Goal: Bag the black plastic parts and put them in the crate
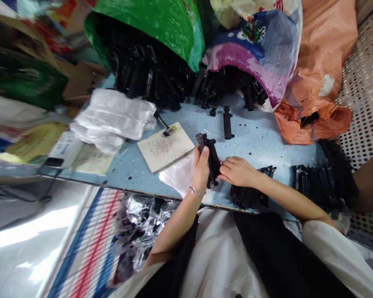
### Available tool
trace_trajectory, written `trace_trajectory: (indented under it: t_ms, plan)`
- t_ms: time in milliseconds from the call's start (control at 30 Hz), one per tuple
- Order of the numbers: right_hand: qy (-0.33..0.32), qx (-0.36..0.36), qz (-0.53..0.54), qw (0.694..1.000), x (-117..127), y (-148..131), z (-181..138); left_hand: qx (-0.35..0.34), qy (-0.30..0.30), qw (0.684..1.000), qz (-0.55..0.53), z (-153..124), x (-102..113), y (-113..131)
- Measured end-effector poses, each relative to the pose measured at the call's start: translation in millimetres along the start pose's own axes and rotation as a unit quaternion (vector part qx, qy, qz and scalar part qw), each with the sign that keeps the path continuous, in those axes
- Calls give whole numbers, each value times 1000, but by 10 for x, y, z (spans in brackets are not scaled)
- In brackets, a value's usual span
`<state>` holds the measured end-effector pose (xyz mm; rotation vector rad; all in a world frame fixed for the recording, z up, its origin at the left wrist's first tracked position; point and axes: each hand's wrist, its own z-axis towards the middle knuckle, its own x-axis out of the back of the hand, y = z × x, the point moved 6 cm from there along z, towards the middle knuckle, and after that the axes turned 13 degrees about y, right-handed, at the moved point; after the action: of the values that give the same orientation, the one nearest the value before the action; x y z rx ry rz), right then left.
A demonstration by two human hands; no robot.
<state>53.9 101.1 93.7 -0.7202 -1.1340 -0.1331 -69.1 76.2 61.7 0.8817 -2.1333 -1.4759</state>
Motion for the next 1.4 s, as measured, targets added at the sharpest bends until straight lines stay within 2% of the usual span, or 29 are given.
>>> trace_trajectory:
  t_ms: [100, 167, 200, 267, 333, 367, 467, 533, 633, 700, 800, 933, 1000, 1033, 1100, 1167, 1200, 1233, 1367, 1400]
  plan:
    - [-38, -166, 44, 984, -143, 119, -181, -8, -22, 999, -35, -44, -113, 79]
    - [-42, -210, 86, 973, -108, 185, -266, -6, -38, 998, -41, -82, -171, 87]
    - [-28, -193, 85, 977, -45, 189, -280, 1, -47, 998, -40, -99, -195, 82]
    - [13, -114, 32, 993, 104, 146, -286, 18, -63, 997, -35, -126, -230, 76]
    - [14, -44, -30, 998, 160, 84, -307, 25, -76, 996, -36, -144, -253, 97]
    - [-6, -36, -41, 998, 142, 74, -325, 24, -78, 996, -40, -149, -256, 116]
    - [-52, -72, -17, 996, 81, 93, -380, 16, -76, 996, -49, -154, -245, 177]
    - [-16, -40, -26, 999, 120, 52, -377, 14, -78, 996, -48, -155, -236, 201]
    - [68, 102, -102, 987, 204, -100, -366, 27, -88, 995, -38, -166, -246, 192]
    - [94, 163, -137, 973, 212, -157, -367, 36, -92, 995, -34, -178, -265, 163]
    - [111, 163, -158, 968, 250, -127, -337, 50, -103, 993, -34, -194, -298, 106]
    - [63, 209, -139, 966, 271, -141, -325, 77, -110, 991, -23, -193, -305, 57]
    - [32, 197, -125, 972, 244, -136, -321, 89, -110, 990, -27, -193, -303, 50]
    - [18, 160, -118, 980, 221, -107, -312, 93, -108, 989, -32, -193, -301, 49]
    - [-22, 39, -95, 994, 153, -6, -306, 83, -98, 991, -40, -183, -293, 53]
    - [-62, -77, -68, 993, 91, 90, -329, 56, -85, 994, -44, -159, -277, 66]
    - [-68, -104, -64, 990, 84, 111, -334, 46, -80, 995, -44, -144, -270, 69]
    - [-64, -100, -68, 991, 93, 105, -325, 42, -78, 995, -41, -128, -264, 66]
    - [-22, 67, -120, 990, 138, -38, -263, 66, -77, 995, -13, -80, -265, 24]
    - [-27, 81, -128, 988, 123, -40, -261, 69, -79, 994, -10, -76, -271, 19]
